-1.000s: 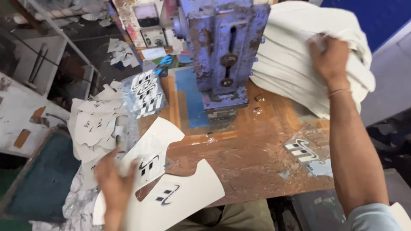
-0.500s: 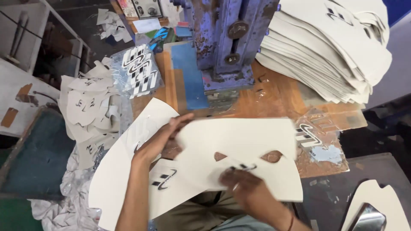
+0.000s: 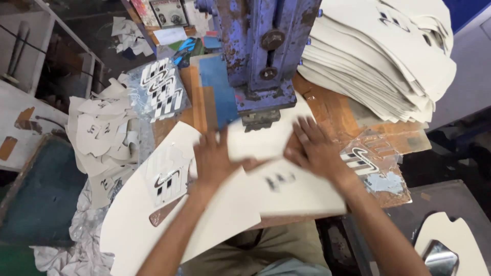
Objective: The person operates a manual die-cutting press to cut shapes from white material sheets. They repeatedly pick up a sheet, align it under the press, pull the lever to cut, and then remove the cut piece, placing it on a pile to the left.
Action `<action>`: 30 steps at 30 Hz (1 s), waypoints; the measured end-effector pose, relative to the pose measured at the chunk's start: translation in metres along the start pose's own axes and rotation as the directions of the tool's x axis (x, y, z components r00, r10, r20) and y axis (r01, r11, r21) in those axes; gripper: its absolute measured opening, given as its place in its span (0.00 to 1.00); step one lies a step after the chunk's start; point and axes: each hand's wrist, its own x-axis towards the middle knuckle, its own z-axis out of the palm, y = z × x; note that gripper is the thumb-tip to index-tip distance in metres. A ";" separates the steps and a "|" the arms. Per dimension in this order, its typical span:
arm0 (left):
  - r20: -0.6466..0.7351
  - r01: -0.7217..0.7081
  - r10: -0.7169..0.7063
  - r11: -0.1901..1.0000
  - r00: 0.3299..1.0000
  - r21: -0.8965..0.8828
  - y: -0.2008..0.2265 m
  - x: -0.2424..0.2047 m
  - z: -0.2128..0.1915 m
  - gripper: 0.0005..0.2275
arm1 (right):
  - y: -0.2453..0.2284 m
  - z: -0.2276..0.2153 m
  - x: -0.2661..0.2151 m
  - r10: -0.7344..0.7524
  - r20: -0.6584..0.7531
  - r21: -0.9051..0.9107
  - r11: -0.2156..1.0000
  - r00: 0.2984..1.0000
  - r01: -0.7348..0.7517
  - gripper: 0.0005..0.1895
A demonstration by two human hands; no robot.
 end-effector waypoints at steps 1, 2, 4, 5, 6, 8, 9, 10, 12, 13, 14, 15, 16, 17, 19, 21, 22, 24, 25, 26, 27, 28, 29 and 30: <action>0.089 0.061 -0.065 0.997 0.994 0.046 -0.005 0.020 -0.004 0.49 | 0.007 0.004 0.016 -0.003 0.040 -0.043 0.999 0.999 0.005 0.41; 0.081 0.056 -0.060 0.997 0.995 0.051 -0.015 0.035 -0.005 0.49 | 0.004 0.001 0.030 -0.006 0.030 -0.044 0.999 1.000 0.007 0.41; 0.158 0.087 -0.091 0.996 0.983 0.032 -0.033 0.065 -0.006 0.47 | 0.002 -0.006 0.054 0.083 0.084 -0.036 0.996 0.993 -0.080 0.36; 0.160 0.080 -0.084 0.996 0.984 0.032 -0.031 0.066 -0.008 0.47 | 0.005 -0.001 0.050 0.090 0.081 -0.038 0.996 0.993 -0.087 0.36; 0.180 0.091 -0.092 0.996 0.979 0.018 -0.029 0.066 -0.009 0.47 | 0.010 0.004 0.047 0.066 0.041 0.015 0.998 0.997 -0.067 0.36; 0.205 0.102 -0.101 0.995 0.973 0.003 -0.026 0.066 -0.005 0.47 | 0.017 0.008 0.042 0.048 0.004 0.067 0.997 0.999 -0.048 0.36; 0.205 0.116 -0.115 0.993 0.972 0.008 -0.026 0.065 -0.001 0.48 | 0.020 0.006 0.040 0.048 -0.007 0.053 0.997 0.999 -0.047 0.34; 0.205 0.130 -0.130 0.991 0.970 0.016 -0.025 0.063 0.002 0.48 | 0.021 0.004 0.037 0.048 -0.018 0.042 0.998 0.999 -0.048 0.33; 0.225 0.155 -0.160 0.987 0.961 0.042 -0.016 0.064 0.000 0.49 | 0.027 0.006 0.039 0.070 -0.022 0.086 0.994 0.997 -0.068 0.30; 0.238 0.178 -0.189 0.982 0.953 0.066 -0.012 0.064 -0.003 0.50 | 0.029 0.006 0.040 0.088 -0.029 0.126 0.988 0.996 -0.084 0.27; 0.235 0.178 -0.189 0.982 0.954 0.066 -0.006 0.064 -0.008 0.50 | 0.029 0.006 0.039 0.086 -0.032 0.125 0.989 0.996 -0.081 0.27; 0.253 0.185 -0.207 0.977 0.945 0.106 0.000 0.064 -0.014 0.49 | 0.029 0.007 0.038 0.062 -0.066 0.130 0.990 0.996 -0.053 0.27; 0.274 0.192 -0.226 0.971 0.935 0.145 0.006 0.063 -0.018 0.48 | 0.029 0.008 0.036 0.040 -0.098 0.134 0.991 0.994 -0.026 0.27; 0.273 0.192 -0.226 0.971 0.935 0.145 0.003 0.056 -0.010 0.48 | 0.016 -0.009 0.026 0.039 -0.098 0.134 0.991 0.994 -0.026 0.27; 0.182 0.048 -0.089 0.975 0.979 0.219 -0.002 0.042 0.009 0.39 | -0.008 -0.042 0.006 0.162 -0.126 0.210 0.969 0.979 -0.133 0.19; 0.147 -0.033 0.004 0.981 0.989 0.193 -0.003 0.010 0.025 0.35 | -0.016 -0.059 -0.048 0.327 -0.254 0.159 0.942 0.910 -0.295 0.26; 0.104 -0.122 0.104 0.977 0.989 0.178 -0.005 -0.005 0.032 0.32 | -0.020 -0.068 -0.073 0.466 -0.393 0.133 0.882 0.793 -0.453 0.37; 0.113 -0.142 0.128 0.983 0.985 0.118 -0.001 -0.011 0.021 0.31 | 0.057 -0.057 -0.140 0.688 -0.259 0.118 0.719 0.678 -0.685 0.36; 0.121 -0.168 0.160 0.984 0.980 0.056 0.002 -0.015 0.015 0.31 | 0.085 -0.057 -0.189 0.862 -0.133 0.062 0.500 0.489 -0.864 0.35; 0.125 -0.169 0.162 0.984 0.979 0.051 0.005 -0.017 0.012 0.31 | 0.105 -0.056 -0.217 0.864 -0.133 0.058 0.496 0.486 -0.867 0.35; 0.161 -0.148 0.143 0.989 0.977 0.016 0.009 -0.019 0.009 0.31 | 0.124 -0.057 -0.246 0.867 -0.068 0.362 0.482 0.494 -0.798 0.24; 0.186 -0.120 0.120 0.993 0.975 -0.011 0.010 -0.018 0.004 0.32 | 0.148 -0.055 -0.267 0.849 -0.013 0.637 0.415 0.529 -0.650 0.19; 0.177 -0.118 0.117 0.993 0.977 -0.009 0.010 -0.014 0.006 0.32 | 0.122 -0.081 -0.224 0.844 -0.017 0.638 0.422 0.536 -0.644 0.19; 0.181 -0.112 0.113 0.994 0.977 -0.017 0.007 -0.016 0.007 0.32 | 0.086 -0.107 -0.188 0.827 -0.064 0.554 0.495 0.559 -0.669 0.17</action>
